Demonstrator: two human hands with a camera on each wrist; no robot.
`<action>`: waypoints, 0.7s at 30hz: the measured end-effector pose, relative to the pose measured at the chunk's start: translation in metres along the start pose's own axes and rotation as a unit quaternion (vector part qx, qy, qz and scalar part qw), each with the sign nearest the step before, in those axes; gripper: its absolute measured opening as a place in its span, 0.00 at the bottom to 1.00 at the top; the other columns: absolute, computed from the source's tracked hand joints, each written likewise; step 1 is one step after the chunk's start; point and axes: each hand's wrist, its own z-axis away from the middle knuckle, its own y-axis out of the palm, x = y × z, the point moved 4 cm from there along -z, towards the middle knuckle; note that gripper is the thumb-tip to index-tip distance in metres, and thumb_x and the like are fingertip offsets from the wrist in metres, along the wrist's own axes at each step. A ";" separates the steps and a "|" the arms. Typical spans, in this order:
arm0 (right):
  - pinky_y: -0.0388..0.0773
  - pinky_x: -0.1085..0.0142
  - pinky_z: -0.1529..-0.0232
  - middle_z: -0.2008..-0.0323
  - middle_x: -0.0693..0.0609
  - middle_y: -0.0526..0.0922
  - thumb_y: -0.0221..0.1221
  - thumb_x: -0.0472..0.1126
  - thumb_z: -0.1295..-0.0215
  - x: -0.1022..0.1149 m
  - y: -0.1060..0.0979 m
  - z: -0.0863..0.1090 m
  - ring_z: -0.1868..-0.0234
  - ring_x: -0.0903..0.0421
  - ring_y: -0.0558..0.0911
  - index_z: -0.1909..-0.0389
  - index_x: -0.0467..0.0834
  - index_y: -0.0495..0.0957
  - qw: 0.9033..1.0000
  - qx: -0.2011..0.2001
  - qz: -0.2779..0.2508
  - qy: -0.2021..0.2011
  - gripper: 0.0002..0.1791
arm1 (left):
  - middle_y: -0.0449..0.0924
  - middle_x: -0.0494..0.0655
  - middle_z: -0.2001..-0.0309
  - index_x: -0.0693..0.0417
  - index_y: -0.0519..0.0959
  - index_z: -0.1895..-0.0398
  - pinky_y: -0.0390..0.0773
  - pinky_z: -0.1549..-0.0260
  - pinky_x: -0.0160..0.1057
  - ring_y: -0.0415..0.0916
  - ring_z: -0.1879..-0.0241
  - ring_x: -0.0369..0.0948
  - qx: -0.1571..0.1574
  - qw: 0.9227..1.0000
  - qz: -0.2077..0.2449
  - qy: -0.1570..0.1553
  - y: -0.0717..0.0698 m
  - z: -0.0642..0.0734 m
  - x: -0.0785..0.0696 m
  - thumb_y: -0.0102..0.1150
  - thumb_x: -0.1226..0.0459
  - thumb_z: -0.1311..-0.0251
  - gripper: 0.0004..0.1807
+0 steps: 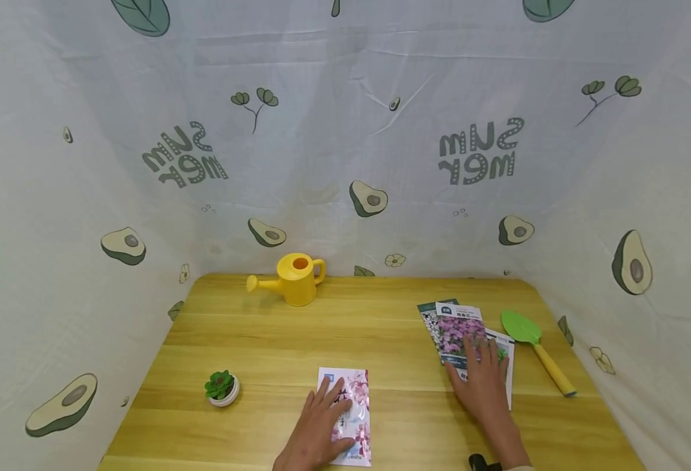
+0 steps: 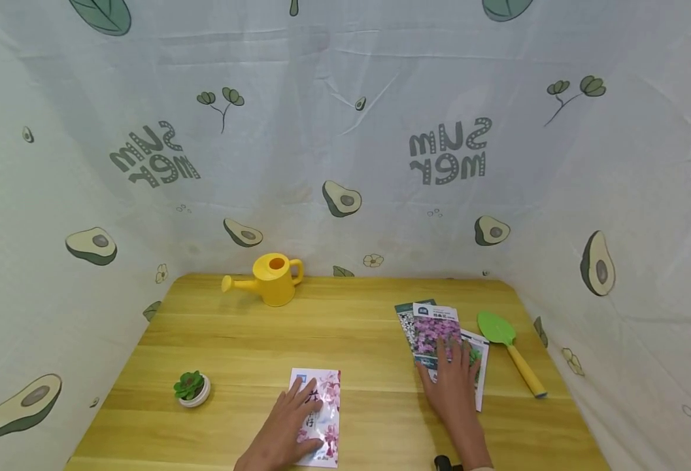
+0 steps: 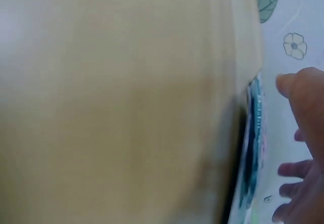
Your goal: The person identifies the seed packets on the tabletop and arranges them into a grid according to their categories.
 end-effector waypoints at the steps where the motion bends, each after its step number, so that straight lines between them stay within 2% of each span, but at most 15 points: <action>1: 0.54 0.13 0.36 0.29 0.17 0.65 0.72 0.46 0.33 0.001 -0.001 -0.004 0.25 0.16 0.58 0.26 0.27 0.68 1.000 -0.001 -0.006 -0.005 0.43 | 0.65 0.51 0.18 0.47 0.83 0.32 0.62 0.24 0.69 0.56 0.17 0.60 0.003 1.000 0.001 -0.006 0.000 -0.001 0.000 0.80 0.49 0.41 0.34; 3: 0.54 0.15 0.33 0.25 0.19 0.62 0.70 0.46 0.30 0.001 0.000 -0.013 0.22 0.19 0.57 0.25 0.28 0.67 1.000 0.011 -0.013 -0.011 0.41 | 0.66 0.50 0.18 0.47 0.84 0.33 0.62 0.24 0.69 0.57 0.17 0.60 0.004 1.000 0.001 -0.012 0.000 -0.002 -0.001 0.79 0.49 0.40 0.32; 6: 0.52 0.16 0.31 0.22 0.20 0.57 0.66 0.47 0.25 -0.001 0.002 -0.023 0.20 0.21 0.54 0.22 0.28 0.65 0.998 0.054 -0.013 -0.013 0.40 | 0.66 0.50 0.18 0.46 0.85 0.35 0.62 0.24 0.69 0.57 0.18 0.59 0.002 1.000 -0.003 -0.017 0.000 -0.003 -0.001 0.78 0.50 0.39 0.29; 9: 0.46 0.15 0.31 0.20 0.21 0.54 0.62 0.48 0.21 -0.002 0.003 -0.026 0.19 0.21 0.51 0.21 0.28 0.62 0.995 0.103 -0.007 -0.008 0.40 | 0.68 0.49 0.19 0.45 0.85 0.36 0.63 0.25 0.69 0.58 0.18 0.59 -0.003 1.000 -0.012 -0.016 0.001 -0.003 -0.001 0.77 0.50 0.38 0.27; 12: 0.43 0.14 0.30 0.20 0.22 0.53 0.61 0.47 0.21 -0.003 0.004 -0.025 0.19 0.20 0.50 0.20 0.28 0.61 0.991 0.135 -0.006 -0.002 0.40 | 0.68 0.49 0.19 0.44 0.85 0.37 0.64 0.25 0.68 0.59 0.18 0.59 -0.004 1.000 -0.020 -0.014 0.003 -0.004 -0.001 0.77 0.50 0.38 0.27; 15: 0.42 0.15 0.30 0.20 0.23 0.54 0.61 0.48 0.20 -0.003 0.006 -0.023 0.20 0.20 0.50 0.20 0.28 0.60 0.990 0.144 -0.005 0.000 0.40 | 0.67 0.48 0.19 0.44 0.85 0.36 0.64 0.25 0.68 0.58 0.18 0.58 0.000 1.000 -0.024 -0.017 0.004 -0.005 0.000 0.76 0.49 0.37 0.27; 21: 0.41 0.15 0.30 0.19 0.24 0.54 0.61 0.48 0.21 -0.002 0.009 -0.021 0.19 0.20 0.50 0.21 0.28 0.62 0.990 0.143 -0.006 0.003 0.39 | 0.68 0.51 0.19 0.46 0.85 0.37 0.63 0.26 0.71 0.58 0.18 0.61 -0.010 1.000 -0.001 -0.013 0.002 -0.005 0.000 0.78 0.53 0.39 0.27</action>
